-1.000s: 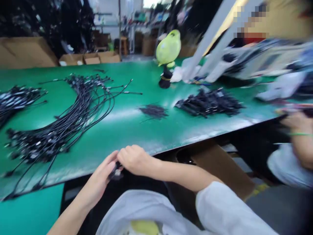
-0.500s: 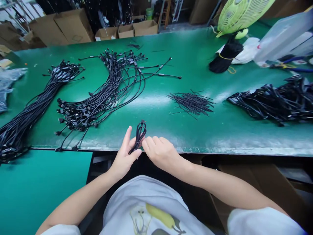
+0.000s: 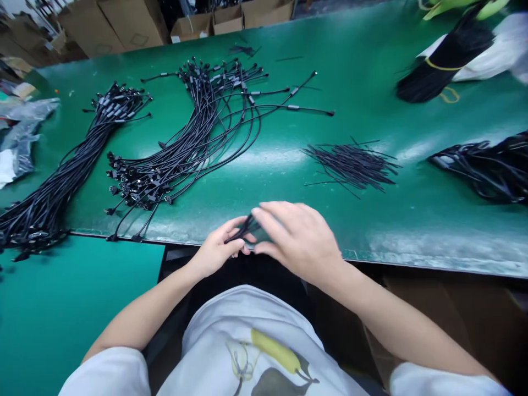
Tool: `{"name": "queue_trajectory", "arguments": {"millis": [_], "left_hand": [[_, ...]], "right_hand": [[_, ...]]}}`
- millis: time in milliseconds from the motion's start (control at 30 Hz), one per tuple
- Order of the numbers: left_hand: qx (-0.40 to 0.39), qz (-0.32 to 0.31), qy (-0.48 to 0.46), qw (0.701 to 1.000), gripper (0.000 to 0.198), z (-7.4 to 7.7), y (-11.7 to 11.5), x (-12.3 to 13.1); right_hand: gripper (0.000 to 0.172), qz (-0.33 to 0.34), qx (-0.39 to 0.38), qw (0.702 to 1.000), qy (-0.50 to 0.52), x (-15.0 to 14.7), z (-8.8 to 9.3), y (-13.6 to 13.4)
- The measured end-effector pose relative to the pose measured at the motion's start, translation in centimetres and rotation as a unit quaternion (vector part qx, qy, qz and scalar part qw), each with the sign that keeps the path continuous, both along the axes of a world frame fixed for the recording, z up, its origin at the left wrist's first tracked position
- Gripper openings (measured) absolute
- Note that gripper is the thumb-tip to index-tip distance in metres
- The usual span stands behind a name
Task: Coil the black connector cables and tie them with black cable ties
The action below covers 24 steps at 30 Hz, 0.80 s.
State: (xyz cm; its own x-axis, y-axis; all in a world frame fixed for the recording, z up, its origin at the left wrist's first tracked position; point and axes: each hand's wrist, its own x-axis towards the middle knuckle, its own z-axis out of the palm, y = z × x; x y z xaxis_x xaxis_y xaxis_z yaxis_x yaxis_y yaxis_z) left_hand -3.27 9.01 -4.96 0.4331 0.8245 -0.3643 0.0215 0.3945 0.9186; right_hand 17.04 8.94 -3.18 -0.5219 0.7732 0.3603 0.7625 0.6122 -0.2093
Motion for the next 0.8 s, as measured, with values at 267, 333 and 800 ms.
{"name": "queue_trajectory", "arguments": {"millis": [267,333,800], "left_hand": [[-0.018,-0.058,-0.025,0.998,0.045,0.8,1.3,-0.5],[-0.014,-0.054,-0.019,0.998,0.044,0.9,1.4,-0.9],[0.082,0.021,0.056,0.995,0.034,0.1,2.0,0.3]], "right_hand": [[0.054,0.068,0.029,0.992,-0.103,0.5,-3.1,1.4],[0.054,0.032,0.016,0.995,-0.095,1.2,-3.3,1.1],[0.037,-0.018,0.077,0.993,-0.091,0.3,-4.5,0.7]]}}
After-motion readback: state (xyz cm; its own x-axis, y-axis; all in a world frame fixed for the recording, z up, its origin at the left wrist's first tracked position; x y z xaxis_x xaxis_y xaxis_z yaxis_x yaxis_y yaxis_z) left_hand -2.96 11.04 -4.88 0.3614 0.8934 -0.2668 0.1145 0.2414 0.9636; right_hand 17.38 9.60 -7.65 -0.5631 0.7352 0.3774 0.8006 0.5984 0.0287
